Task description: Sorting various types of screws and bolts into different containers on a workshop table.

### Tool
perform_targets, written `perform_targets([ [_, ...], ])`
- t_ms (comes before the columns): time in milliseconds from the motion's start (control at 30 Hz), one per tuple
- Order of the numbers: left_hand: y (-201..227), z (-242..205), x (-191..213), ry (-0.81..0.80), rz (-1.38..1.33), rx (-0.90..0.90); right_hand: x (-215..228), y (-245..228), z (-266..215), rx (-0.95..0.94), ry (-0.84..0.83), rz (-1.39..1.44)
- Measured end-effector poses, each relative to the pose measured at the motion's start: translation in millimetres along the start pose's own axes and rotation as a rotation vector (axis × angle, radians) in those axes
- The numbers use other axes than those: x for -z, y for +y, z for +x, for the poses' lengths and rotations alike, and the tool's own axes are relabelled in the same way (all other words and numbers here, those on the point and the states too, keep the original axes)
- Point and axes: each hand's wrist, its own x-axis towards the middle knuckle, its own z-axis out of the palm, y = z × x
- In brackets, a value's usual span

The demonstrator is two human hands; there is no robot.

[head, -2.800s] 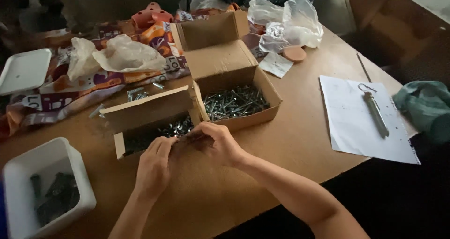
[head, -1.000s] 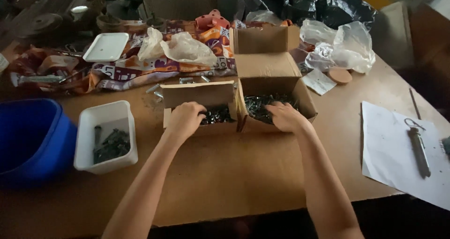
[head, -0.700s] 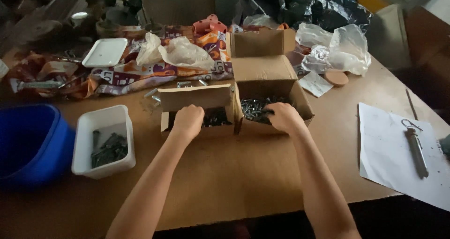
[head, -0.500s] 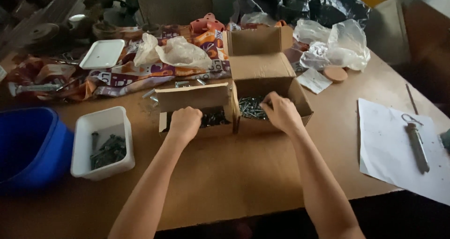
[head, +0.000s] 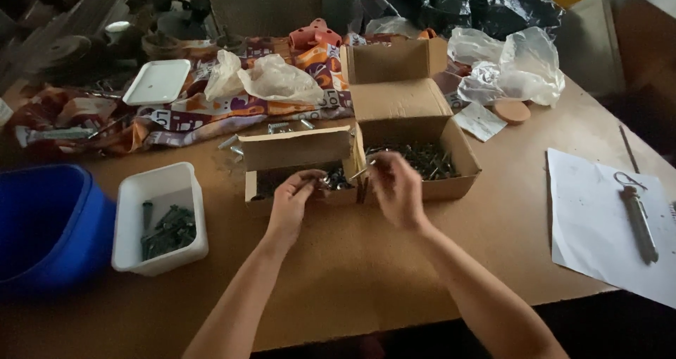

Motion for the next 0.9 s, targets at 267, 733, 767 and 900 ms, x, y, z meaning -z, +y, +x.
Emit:
perform_targets([
  [267, -35, 23, 9, 0.074, -0.252, 0.178, -11, -22, -19, -0.155, -0.036, 0.160],
  [733, 12, -9, -13, 0.216, -0.199, 0.135, -16, -49, -23, 0.103, -0.138, -0.011],
  [767, 13, -10, -11, 0.188, -0.180, 0.123, -15, -47, -23, 0.100, -0.140, -0.010],
  [900, 0, -5, -10, 0.138, 0.032, 0.029, -13, -52, -18, 0.098, -0.130, 0.009],
])
